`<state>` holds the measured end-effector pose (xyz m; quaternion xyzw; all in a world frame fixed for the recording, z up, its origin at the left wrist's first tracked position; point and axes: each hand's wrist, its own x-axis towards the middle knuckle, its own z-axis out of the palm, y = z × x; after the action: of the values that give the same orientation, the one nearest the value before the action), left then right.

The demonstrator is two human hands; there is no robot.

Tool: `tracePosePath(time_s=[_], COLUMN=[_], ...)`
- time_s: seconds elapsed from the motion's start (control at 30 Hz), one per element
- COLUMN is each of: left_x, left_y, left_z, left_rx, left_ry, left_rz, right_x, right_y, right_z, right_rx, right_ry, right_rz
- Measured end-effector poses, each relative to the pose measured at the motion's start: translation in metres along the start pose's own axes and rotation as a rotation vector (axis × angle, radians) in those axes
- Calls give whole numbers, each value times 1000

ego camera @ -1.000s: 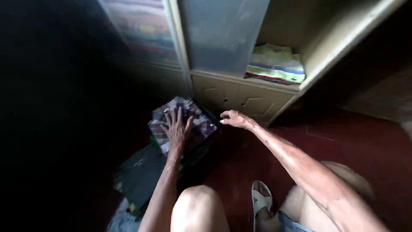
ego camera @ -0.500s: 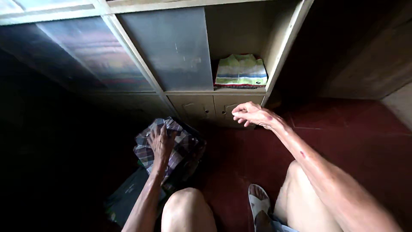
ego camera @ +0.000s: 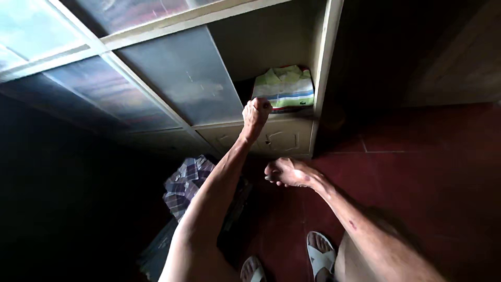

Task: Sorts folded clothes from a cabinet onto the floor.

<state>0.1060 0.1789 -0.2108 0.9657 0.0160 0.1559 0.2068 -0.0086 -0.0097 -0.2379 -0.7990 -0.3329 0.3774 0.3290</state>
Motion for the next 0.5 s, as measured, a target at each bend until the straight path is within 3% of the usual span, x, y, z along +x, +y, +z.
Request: tracePosePath(time_s=[0.2, 0.5], left_x=[44, 56], left_y=[7, -2], left_z=[37, 45], left_rx=[146, 177], left_ry=[-29, -131], left_rz=[283, 339], right_x=[-4, -12], right_y=[3, 4], right_z=[-5, -16], right_rx=[13, -36], right_ry=[5, 25], right_rz=[-79, -117])
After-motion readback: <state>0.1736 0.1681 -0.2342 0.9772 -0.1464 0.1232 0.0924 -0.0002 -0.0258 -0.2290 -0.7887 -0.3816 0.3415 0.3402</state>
